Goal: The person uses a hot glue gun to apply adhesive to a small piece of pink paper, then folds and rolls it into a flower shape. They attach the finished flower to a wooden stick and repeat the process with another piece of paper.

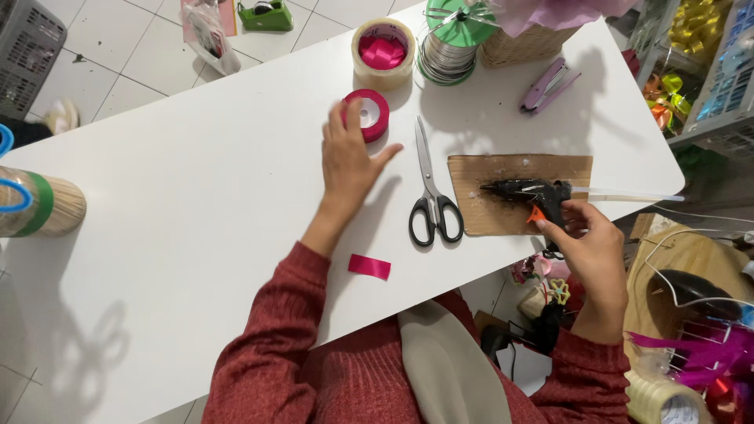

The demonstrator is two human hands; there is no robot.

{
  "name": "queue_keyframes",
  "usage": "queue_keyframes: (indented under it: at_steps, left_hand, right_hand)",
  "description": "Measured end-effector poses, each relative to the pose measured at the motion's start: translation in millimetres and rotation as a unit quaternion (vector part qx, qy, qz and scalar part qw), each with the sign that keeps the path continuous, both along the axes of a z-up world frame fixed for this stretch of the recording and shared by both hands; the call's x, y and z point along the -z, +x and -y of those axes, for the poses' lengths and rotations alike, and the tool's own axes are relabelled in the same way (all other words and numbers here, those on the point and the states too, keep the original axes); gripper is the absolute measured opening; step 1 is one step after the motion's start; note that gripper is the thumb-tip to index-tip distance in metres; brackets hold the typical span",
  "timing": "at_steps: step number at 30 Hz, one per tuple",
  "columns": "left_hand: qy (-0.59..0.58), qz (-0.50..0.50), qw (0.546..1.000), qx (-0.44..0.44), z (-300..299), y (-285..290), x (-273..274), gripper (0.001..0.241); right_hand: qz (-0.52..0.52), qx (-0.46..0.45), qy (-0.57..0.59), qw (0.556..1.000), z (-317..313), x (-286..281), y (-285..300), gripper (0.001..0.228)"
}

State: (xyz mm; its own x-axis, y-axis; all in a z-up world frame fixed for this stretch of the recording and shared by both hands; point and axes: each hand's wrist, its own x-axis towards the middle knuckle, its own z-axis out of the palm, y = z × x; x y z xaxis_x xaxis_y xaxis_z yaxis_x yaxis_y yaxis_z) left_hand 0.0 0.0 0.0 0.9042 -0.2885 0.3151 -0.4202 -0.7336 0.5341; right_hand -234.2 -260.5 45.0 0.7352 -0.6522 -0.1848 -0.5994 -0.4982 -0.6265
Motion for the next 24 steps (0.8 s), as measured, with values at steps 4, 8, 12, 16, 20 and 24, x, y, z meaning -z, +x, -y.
queue_keyframes:
  at_steps: [4,8,12,16,20,24]
  left_hand:
    - [0.097,-0.286,0.952,0.056,13,-67,-26,0.054]
    - [0.188,-0.333,0.918,0.103,8,-73,-2,0.027]
    - [0.192,-0.321,0.922,0.099,-13,-60,-10,0.008]
    - [0.223,-0.354,0.908,0.033,-51,-38,-29,0.022]
    - [0.148,-0.244,0.958,-0.036,-93,-38,-20,0.025]
    - [0.003,-0.165,0.980,0.111,-87,-91,-16,0.044]
  right_hand:
    - [-0.023,0.021,0.002,1.000,-1,-6,6,0.038]
    - [-0.035,-0.018,-0.031,0.999,12,7,5,0.042]
    - [-0.027,-0.054,-0.055,0.997,22,18,1,0.040]
    - [-0.027,-0.046,-0.049,0.997,14,9,2,0.041]
    - [-0.012,-0.033,-0.054,0.998,15,15,-1,0.040]
    - [-0.026,-0.019,-0.026,0.999,-1,-5,5,0.030]
